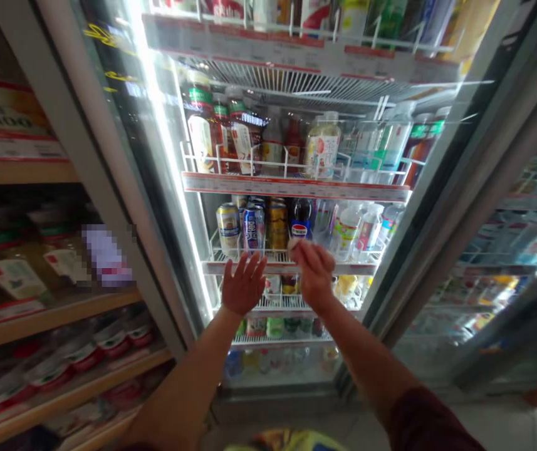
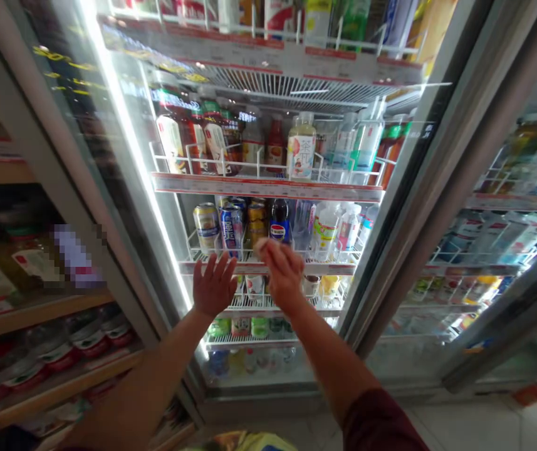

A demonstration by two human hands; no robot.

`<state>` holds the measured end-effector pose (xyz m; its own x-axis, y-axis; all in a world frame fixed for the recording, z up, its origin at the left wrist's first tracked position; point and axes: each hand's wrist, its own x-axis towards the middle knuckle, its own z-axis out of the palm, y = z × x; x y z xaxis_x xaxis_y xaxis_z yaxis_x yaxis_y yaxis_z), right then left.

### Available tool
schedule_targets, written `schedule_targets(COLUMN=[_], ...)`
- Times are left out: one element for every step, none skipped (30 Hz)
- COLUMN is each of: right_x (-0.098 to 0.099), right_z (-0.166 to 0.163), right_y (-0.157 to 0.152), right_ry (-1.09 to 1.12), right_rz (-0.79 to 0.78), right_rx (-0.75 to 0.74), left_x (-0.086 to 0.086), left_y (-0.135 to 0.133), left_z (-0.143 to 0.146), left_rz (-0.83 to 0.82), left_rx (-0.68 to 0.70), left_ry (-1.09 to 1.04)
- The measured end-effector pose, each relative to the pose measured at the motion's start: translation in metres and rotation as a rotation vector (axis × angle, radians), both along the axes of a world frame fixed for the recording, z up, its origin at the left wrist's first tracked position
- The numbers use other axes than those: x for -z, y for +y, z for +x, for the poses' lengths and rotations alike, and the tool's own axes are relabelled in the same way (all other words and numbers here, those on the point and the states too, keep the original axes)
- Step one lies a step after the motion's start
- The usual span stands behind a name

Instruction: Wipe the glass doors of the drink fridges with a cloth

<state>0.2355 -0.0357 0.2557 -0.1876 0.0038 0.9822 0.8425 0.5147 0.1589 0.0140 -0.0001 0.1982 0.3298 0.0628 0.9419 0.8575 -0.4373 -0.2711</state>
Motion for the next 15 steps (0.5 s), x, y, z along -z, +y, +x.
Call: schedule_targets(right_x=[0.012, 0.018, 0.019, 0.013, 0.003, -0.01, -0.023, -0.032, -0.036, -0.033, -0.023, -0.007, 0.014, 0.034, 0.053], right_z=[-0.004, -0.004, 0.001, 0.009, 0.02, 0.033, 0.046, 0.056, 0.063, 0.066, 0.066, 0.062, 0.056, 0.049, 0.044], right_y=[-0.004, -0.007, -0.008, -0.006, -0.003, 0.001, 0.006, 0.01, 0.012, 0.013, 0.012, 0.009, 0.005, -0.001, -0.007], right_ry=[-0.125, -0.224, -0.271, -0.249, -0.163, -0.048, 0.069, 0.167, 0.234, 0.268, 0.273, 0.253, 0.202, 0.126, 0.007], right_rz=[-0.051, -0.088, -0.105, -0.094, -0.055, -0.006, 0.048, 0.091, 0.117, 0.125, 0.12, 0.106, 0.081, 0.049, 0.006], right_rx=[-0.03, -0.048, -0.048, -0.031, 0.0, 0.037, 0.073, 0.107, 0.138, 0.163, 0.179, 0.181, 0.17, 0.138, 0.088], left_x=[0.0, 0.001, 0.001, 0.001, 0.0, 0.0, 0.0, 0.0, 0.0, 0.0, 0.0, 0.0, 0.0, 0.0, 0.0], left_y=[0.0, 0.001, 0.001, 0.001, 0.0, 0.0, 0.0, 0.0, 0.0, 0.0, 0.0, 0.0, 0.0, 0.0, 0.0], left_z=[0.0, -0.001, -0.001, 0.0, 0.0, 0.0, 0.0, 0.001, 0.001, 0.001, 0.001, 0.001, 0.001, 0.001, 0.001], left_rz=[-0.004, -0.004, -0.004, -0.002, 0.0, 0.001, 0.002, 0.001, -0.002, -0.004, -0.007, -0.011, -0.015, -0.016, -0.015], left_rx=[-0.001, 0.0, 0.002, 0.003, 0.004, 0.005, 0.006, 0.007, 0.007, 0.008, 0.007, 0.006, 0.005, 0.004, 0.004], left_ry=[0.0, 0.0, 0.001, -0.001, -0.005, -0.007, -0.008, -0.007, -0.007, -0.008, -0.008, -0.006, -0.006, -0.006, -0.005])
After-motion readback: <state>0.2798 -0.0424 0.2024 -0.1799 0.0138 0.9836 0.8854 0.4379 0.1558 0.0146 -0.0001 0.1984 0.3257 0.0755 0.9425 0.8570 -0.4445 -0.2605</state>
